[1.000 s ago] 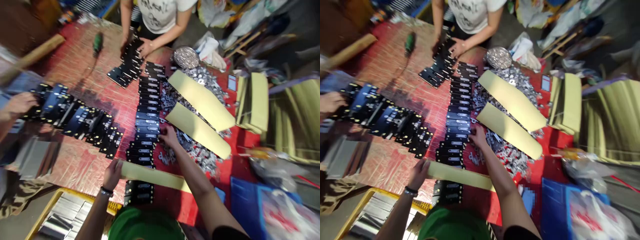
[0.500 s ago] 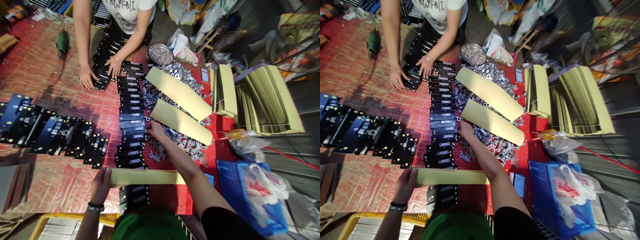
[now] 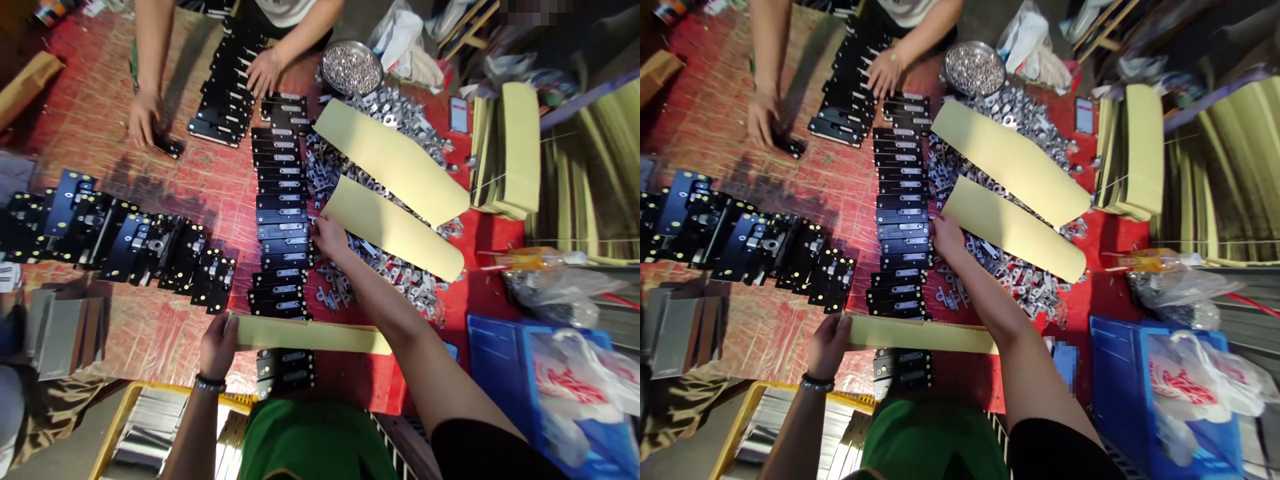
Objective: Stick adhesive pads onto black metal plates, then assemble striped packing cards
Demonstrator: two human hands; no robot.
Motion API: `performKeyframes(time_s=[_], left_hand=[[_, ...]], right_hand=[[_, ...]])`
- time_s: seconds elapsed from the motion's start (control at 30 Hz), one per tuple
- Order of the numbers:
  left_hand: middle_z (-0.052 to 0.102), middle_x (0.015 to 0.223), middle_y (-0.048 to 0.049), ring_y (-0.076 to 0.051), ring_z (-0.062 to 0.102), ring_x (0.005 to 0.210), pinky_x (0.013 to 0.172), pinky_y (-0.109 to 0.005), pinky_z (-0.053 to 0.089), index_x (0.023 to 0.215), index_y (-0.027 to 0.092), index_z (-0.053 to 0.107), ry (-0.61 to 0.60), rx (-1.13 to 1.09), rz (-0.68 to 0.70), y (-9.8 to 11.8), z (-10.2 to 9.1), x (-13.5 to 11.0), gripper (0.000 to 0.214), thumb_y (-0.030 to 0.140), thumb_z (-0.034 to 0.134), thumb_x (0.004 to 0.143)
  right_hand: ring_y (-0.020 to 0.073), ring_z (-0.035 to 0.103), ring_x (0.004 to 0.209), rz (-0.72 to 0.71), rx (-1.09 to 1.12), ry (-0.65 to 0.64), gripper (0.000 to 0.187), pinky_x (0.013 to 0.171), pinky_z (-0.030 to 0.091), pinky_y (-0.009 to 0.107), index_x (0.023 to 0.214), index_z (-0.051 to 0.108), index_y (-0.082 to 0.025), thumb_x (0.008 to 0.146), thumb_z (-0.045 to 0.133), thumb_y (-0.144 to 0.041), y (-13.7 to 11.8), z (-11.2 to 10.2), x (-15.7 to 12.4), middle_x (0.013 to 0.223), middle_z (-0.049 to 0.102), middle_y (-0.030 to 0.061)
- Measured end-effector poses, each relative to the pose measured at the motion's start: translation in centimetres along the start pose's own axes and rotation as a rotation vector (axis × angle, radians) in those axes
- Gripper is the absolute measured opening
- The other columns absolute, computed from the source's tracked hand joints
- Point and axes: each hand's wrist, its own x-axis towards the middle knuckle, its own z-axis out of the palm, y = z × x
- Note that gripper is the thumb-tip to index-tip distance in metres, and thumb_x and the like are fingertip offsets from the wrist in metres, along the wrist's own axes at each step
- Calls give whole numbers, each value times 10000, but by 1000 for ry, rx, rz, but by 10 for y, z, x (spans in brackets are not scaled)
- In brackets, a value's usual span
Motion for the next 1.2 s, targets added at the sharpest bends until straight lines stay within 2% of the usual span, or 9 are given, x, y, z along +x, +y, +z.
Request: performKeyframes(time_s=[0.17,0.3,0.4,0.53,0.7,0.9,1.07,1.13,1.2], left_hand=[[732,783,-40,-221,666,727,609,-294,495,924,221,689,25,49,-39,-6,-4,-1,402,601,566,874],[729,783,-35,-220,660,724,602,-295,486,913,227,679,13,71,-39,-7,-3,-4,382,590,562,883],[733,785,-34,-228,666,735,605,-301,484,921,231,685,27,98,-35,-2,-4,-7,379,588,565,876],[743,807,-42,-236,677,754,620,-309,494,922,227,693,27,80,-26,3,-5,-7,398,600,566,866],[738,795,-47,-245,681,752,624,-311,505,919,223,694,32,49,-28,3,-8,-5,422,619,565,852],[746,816,-46,-234,683,773,629,-286,485,964,208,705,50,91,-20,7,-13,-2,439,604,551,854],[734,784,-39,-218,664,739,627,-272,472,951,201,705,46,58,-13,15,-14,2,435,601,565,852],[734,782,-39,-220,664,742,646,-276,480,928,203,704,19,-16,5,18,-16,4,446,624,588,843],[740,799,-45,-223,666,749,659,-280,487,914,200,703,-13,-134,13,21,-21,8,479,662,629,816]], right_hand=[[234,636,838,-38,-2,-301,41,779,471,332,838,735,-210,870,736,-235,-8,-5,-62,880,704,57],[253,661,865,116,-147,-279,186,737,465,338,920,748,-207,985,612,-315,-22,9,-112,1019,723,127],[259,668,888,211,-143,-268,166,728,474,335,955,723,-214,986,598,-318,-29,22,-124,1038,727,123],[250,662,905,149,-90,-228,92,763,495,333,935,680,-220,954,602,-267,-25,24,-110,1001,719,90],[264,666,972,155,-80,-57,153,857,518,363,945,678,-199,983,533,-228,-12,6,-49,1004,723,113],[302,686,1105,136,-210,-316,191,920,512,368,1064,683,-186,993,524,-264,-26,-8,9,1178,731,150],[352,663,1153,233,-290,-223,441,944,515,418,1236,613,-140,889,740,-379,-34,-23,18,1263,688,211],[340,665,1121,230,-177,-166,472,945,517,431,1201,622,-134,848,783,-403,-39,-30,8,1218,700,195],[297,682,1029,168,68,-278,384,922,531,421,1078,663,-147,853,755,-444,-46,-36,-13,1091,731,139]])
